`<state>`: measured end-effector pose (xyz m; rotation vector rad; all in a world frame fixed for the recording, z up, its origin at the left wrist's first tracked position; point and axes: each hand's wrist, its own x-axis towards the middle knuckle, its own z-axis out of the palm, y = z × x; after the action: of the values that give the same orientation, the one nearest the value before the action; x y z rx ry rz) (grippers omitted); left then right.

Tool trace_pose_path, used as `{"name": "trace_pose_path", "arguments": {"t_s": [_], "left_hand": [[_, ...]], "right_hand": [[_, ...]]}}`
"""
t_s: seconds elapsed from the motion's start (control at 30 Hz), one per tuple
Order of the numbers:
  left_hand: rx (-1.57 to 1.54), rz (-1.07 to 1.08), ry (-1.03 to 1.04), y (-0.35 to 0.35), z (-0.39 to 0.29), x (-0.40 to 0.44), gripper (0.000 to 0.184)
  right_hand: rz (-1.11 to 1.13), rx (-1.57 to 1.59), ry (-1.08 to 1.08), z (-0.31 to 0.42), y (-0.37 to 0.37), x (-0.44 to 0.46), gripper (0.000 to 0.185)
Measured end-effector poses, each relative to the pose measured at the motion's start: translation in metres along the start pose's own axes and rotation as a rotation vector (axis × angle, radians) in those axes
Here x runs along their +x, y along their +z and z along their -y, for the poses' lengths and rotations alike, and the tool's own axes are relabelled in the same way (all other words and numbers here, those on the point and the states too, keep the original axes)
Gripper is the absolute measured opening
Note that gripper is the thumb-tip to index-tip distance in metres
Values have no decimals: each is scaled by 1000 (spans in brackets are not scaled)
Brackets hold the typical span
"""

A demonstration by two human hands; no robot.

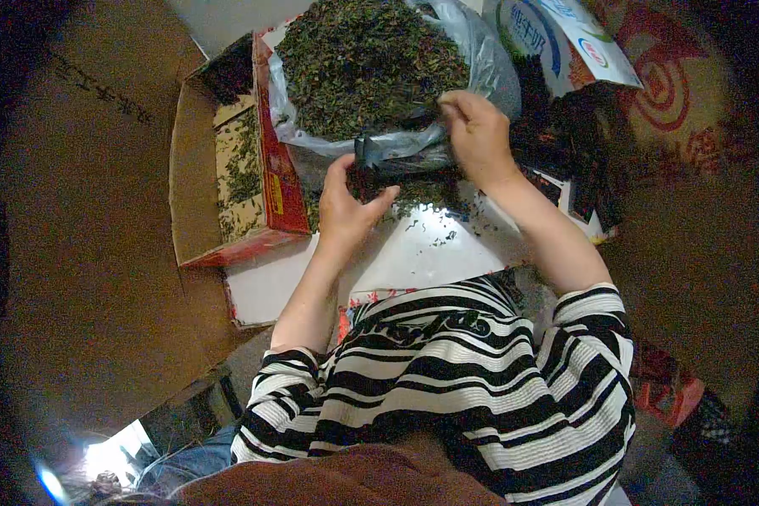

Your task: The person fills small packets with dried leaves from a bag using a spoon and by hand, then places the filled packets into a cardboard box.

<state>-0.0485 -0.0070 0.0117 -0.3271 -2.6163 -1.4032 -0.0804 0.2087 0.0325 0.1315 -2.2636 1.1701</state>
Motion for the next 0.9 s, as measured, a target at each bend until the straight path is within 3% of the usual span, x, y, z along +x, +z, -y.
{"name": "trace_pose_path", "arguments": {"t_s": [0.47,0.6,0.83,0.9], "left_hand": [[59,94,-91,2,-11,8,68],[70,127,-141,2,-17,10,68],[75,154,-213,3,-27,10,69],[83,127,-180,6,-23,9,70]], "right_hand": [[173,179,119,8,-36,9,12],[155,139,-7,25,-38,1,12],[143,-167,-576,42,-43,-7,29],[173,-180,-616,48,-48,-5,30]]}}
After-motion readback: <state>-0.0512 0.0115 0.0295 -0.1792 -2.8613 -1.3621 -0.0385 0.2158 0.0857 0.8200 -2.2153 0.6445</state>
